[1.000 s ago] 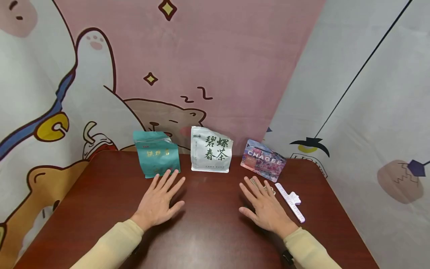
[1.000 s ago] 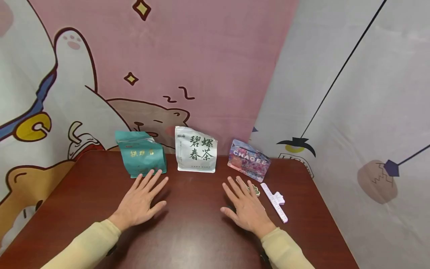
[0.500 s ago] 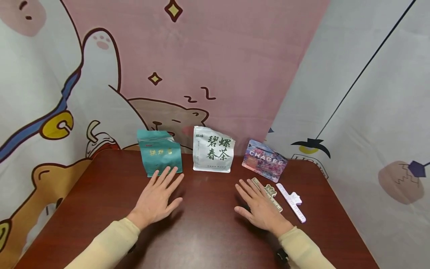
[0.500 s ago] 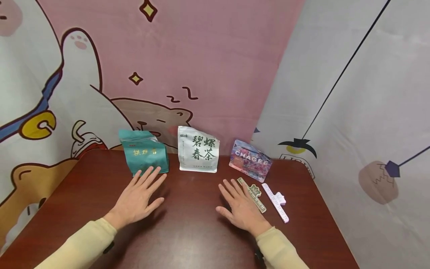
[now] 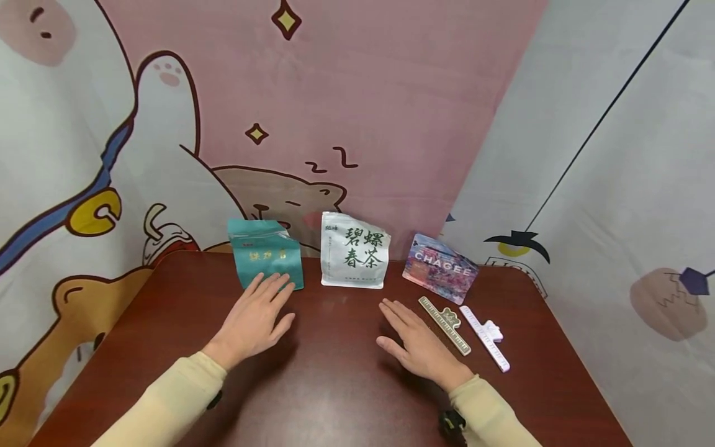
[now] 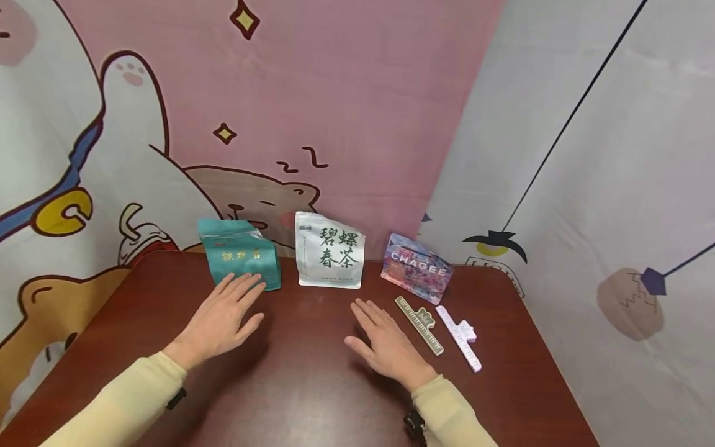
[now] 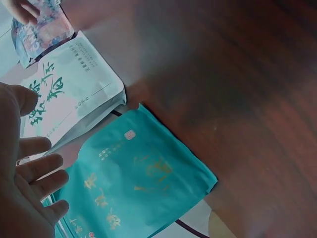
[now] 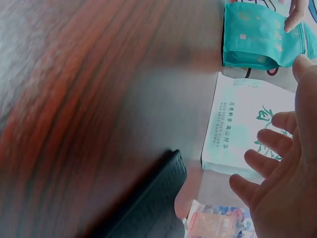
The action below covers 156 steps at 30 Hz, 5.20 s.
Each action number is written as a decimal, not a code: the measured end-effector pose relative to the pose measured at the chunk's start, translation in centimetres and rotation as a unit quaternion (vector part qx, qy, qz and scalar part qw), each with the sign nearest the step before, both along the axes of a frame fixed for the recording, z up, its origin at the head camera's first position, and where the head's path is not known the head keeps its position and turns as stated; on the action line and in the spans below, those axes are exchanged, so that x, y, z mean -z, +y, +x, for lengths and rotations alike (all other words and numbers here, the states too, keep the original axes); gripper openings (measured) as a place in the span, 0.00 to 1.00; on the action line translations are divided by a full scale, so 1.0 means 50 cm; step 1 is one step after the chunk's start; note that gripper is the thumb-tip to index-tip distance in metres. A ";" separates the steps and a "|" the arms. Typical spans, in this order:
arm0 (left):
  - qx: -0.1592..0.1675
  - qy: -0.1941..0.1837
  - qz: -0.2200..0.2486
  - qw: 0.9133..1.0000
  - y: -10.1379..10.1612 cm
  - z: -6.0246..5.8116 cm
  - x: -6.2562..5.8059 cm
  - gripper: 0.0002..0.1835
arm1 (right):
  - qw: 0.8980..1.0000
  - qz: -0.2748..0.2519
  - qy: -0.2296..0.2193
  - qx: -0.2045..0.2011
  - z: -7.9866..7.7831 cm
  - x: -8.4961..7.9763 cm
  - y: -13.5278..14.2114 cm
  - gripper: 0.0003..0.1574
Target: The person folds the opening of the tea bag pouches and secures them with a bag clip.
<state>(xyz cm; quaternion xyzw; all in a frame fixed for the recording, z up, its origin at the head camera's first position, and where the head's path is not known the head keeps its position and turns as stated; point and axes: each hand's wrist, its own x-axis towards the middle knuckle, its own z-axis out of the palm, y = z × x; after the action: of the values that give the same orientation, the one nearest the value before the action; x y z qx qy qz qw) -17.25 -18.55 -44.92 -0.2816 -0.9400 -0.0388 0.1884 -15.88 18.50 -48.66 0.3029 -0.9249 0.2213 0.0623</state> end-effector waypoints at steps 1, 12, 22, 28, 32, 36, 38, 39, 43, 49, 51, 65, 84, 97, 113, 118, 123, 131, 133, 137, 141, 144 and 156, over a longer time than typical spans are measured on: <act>0.004 0.009 0.003 1.000 0.000 -0.004 -0.002 0.31 | 1.000 -0.003 -0.003 0.000 -0.001 0.000 -0.003 0.43; 0.028 0.048 0.040 0.998 0.002 -0.047 -0.036 0.24 | 0.998 -0.048 -0.036 0.004 -0.014 -0.012 -0.035 0.42; 0.048 0.073 0.044 0.995 0.007 -0.081 -0.086 0.23 | 0.993 -0.104 -0.050 0.015 -0.030 -0.025 -0.072 0.40; 0.045 0.085 0.038 0.995 0.006 -0.104 -0.116 0.24 | 0.989 -0.139 -0.050 0.004 -0.049 -0.034 -0.105 0.37; 0.045 0.093 0.041 0.994 0.005 -0.118 -0.131 0.23 | 0.986 -0.159 -0.055 -0.001 -0.063 -0.038 -0.127 0.35; 0.045 0.100 0.045 0.993 0.002 -0.134 -0.147 0.22 | 0.984 -0.167 -0.068 0.000 -0.077 -0.041 -0.147 0.35; 0.042 0.101 0.049 0.993 0.000 -0.143 -0.154 0.23 | 0.982 -0.176 -0.075 0.000 -0.085 -0.042 -0.157 0.35; 0.040 0.101 0.050 0.993 -0.001 -0.147 -0.158 0.23 | 0.981 -0.180 -0.079 0.000 -0.088 -0.044 -0.161 0.35; 0.024 0.090 0.058 0.994 -0.006 -0.163 -0.168 0.25 | 0.977 -0.193 -0.086 0.001 -0.101 -0.047 -0.180 0.33; -0.028 0.035 0.053 0.998 -0.010 -0.184 -0.176 0.28 | 0.977 -0.201 -0.073 -0.013 -0.117 -0.059 -0.214 0.32; -0.047 0.014 0.049 0.998 -0.010 -0.190 -0.178 0.29 | 0.976 -0.204 -0.072 -0.028 -0.123 -0.063 -0.226 0.33; -0.083 -0.047 0.110 0.989 -0.026 -0.218 -0.187 0.13 | 0.958 -0.275 -0.077 -0.023 -0.175 -0.063 -0.295 0.30; -0.044 -0.099 0.106 0.988 -0.008 -0.208 -0.203 0.09 | 0.960 -0.254 -0.115 0.022 -0.204 -0.063 -0.342 0.30; -0.002 -0.106 0.096 0.990 0.008 -0.190 -0.214 0.07 | 0.946 -0.308 -0.100 0.022 -0.202 -0.065 -0.333 0.21; 0.032 -0.140 0.097 0.985 0.016 -0.177 -0.215 0.06 | 0.941 -0.328 -0.061 0.053 -0.200 -0.068 -0.326 0.09; 0.043 -0.140 0.098 0.984 0.014 -0.177 -0.210 0.06 | 0.938 -0.337 -0.070 0.051 -0.198 -0.065 -0.322 0.09; 0.055 -0.139 0.103 0.983 0.013 -0.179 -0.208 0.05 | 0.923 -0.363 -0.116 0.049 -0.196 -0.066 -0.318 0.10; 0.069 -0.137 0.106 0.982 0.013 -0.180 -0.209 0.06 | 0.880 -0.420 -0.215 0.056 -0.206 -0.073 -0.319 0.16; 0.069 -0.135 0.108 0.983 0.014 -0.182 -0.207 0.06 | 0.875 -0.419 -0.234 0.063 -0.208 -0.078 -0.320 0.16; 0.061 -0.132 0.110 0.983 0.015 -0.181 -0.203 0.05 | 0.873 -0.409 -0.255 0.070 -0.206 -0.088 -0.325 0.16; 0.051 -0.130 0.096 0.986 0.020 -0.182 -0.204 0.05 | 0.872 -0.401 -0.272 0.074 -0.204 -0.100 -0.327 0.18; 0.049 -0.125 0.082 0.988 0.026 -0.182 -0.206 0.06 | 0.871 -0.397 -0.280 0.074 -0.204 -0.105 -0.327 0.19; 0.042 -0.151 0.066 0.985 0.028 -0.178 -0.207 0.05 | 0.884 -0.384 -0.257 0.066 -0.197 -0.097 -0.331 0.15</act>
<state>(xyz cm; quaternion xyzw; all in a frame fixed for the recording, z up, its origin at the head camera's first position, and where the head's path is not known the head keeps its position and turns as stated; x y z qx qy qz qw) -26.13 -17.15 -34.57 -0.2984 -0.9405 -0.1506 0.0609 -25.74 1.94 -43.81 0.1262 -0.7691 0.6244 -0.0521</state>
